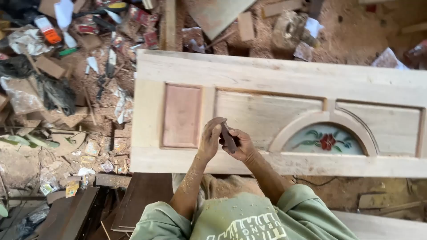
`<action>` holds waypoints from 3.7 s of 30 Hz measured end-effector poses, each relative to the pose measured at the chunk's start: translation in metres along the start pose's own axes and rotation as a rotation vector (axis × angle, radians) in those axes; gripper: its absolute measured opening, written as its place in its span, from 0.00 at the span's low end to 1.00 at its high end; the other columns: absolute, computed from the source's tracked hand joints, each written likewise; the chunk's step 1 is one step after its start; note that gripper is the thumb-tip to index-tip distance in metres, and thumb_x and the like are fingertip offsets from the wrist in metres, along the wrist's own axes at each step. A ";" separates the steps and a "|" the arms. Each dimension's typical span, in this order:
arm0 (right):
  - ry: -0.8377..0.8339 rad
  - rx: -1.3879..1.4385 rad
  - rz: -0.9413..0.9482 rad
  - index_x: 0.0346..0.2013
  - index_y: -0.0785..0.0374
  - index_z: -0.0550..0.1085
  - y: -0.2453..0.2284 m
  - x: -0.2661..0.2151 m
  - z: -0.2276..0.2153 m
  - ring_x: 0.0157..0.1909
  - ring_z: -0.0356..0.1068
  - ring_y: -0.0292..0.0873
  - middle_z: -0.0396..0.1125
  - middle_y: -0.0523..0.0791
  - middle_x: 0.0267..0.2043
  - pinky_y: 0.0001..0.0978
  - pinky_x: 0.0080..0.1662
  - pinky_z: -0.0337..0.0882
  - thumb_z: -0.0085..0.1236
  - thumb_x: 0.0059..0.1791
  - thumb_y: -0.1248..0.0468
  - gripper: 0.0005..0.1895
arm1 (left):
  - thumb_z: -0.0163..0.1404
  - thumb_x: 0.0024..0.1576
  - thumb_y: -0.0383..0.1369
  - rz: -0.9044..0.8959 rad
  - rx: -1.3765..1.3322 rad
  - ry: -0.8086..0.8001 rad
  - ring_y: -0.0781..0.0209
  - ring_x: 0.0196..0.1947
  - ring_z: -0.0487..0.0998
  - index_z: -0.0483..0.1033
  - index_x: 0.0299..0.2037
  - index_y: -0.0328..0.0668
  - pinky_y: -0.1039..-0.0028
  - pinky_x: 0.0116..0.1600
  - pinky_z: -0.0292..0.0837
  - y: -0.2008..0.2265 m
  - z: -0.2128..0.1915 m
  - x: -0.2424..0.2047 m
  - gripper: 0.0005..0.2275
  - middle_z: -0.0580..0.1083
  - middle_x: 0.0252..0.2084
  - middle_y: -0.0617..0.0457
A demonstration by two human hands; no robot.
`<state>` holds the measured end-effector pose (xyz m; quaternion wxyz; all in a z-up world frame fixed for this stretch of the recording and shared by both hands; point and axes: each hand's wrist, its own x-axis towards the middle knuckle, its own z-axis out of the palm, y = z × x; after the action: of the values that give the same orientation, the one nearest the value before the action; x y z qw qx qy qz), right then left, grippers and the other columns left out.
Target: The person sands the edges and panels of a wooden door with a sanding block, then uses a handheld electric router to smooth the curved frame around a floral glass insert. The person continues sanding the routed edges and panels.
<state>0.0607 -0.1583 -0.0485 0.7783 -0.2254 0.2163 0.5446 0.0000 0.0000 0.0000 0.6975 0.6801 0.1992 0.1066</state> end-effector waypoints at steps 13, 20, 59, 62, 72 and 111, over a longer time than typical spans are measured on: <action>0.006 0.018 -0.174 0.57 0.59 0.72 -0.054 -0.129 -0.094 0.24 0.60 0.37 0.70 0.47 0.31 0.22 0.26 0.56 0.47 0.50 0.61 0.21 | 0.45 0.68 0.39 0.006 -0.025 -0.207 0.37 0.66 0.67 0.72 0.64 0.39 0.51 0.67 0.65 0.019 0.145 -0.070 0.19 0.69 0.66 0.39; 0.009 0.044 -0.207 0.48 0.56 0.73 -0.077 -0.162 -0.085 0.24 0.59 0.37 0.70 0.46 0.29 0.21 0.24 0.55 0.49 0.50 0.59 0.14 | 0.59 0.60 0.37 -0.102 -0.103 -0.113 0.57 0.47 0.80 0.81 0.52 0.42 0.72 0.48 0.79 0.015 0.183 -0.072 0.13 0.75 0.58 0.49; 0.300 -0.208 -0.255 0.49 0.65 0.73 -0.076 -0.187 -0.068 0.44 0.77 0.57 0.74 0.55 0.42 0.64 0.46 0.76 0.58 0.49 0.65 0.15 | 0.57 0.55 0.26 -0.358 0.113 -0.304 0.64 0.29 0.82 0.75 0.55 0.50 0.76 0.38 0.77 -0.012 0.177 -0.047 0.17 0.80 0.32 0.51; 0.287 -0.155 -0.222 0.50 0.62 0.73 -0.088 -0.180 -0.085 0.40 0.77 0.54 0.74 0.54 0.41 0.53 0.41 0.79 0.55 0.50 0.62 0.14 | 0.53 0.58 0.24 -0.363 -0.014 -0.275 0.63 0.31 0.82 0.73 0.59 0.47 0.77 0.39 0.78 -0.006 0.182 -0.045 0.18 0.80 0.34 0.48; 0.321 0.022 -0.339 0.46 0.64 0.76 -0.118 -0.170 -0.125 0.43 0.78 0.54 0.75 0.55 0.41 0.50 0.45 0.80 0.55 0.53 0.63 0.10 | 0.53 0.59 0.28 -0.496 0.025 -0.088 0.64 0.30 0.81 0.73 0.58 0.43 0.77 0.38 0.77 -0.051 0.154 -0.037 0.16 0.81 0.36 0.47; 0.530 -0.608 -0.585 0.49 0.63 0.74 -0.111 -0.153 -0.075 0.30 0.78 0.46 0.75 0.50 0.40 0.29 0.30 0.82 0.63 0.50 0.70 0.12 | 0.47 0.61 0.34 -0.343 0.303 -0.107 0.56 0.29 0.82 0.81 0.45 0.61 0.62 0.38 0.78 -0.074 0.201 -0.039 0.10 0.78 0.23 0.52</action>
<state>0.1112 -0.3510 -0.0070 0.7158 -0.6240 0.1657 0.2661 0.0407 -0.2028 -0.0690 0.6050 0.7377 0.2883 -0.0810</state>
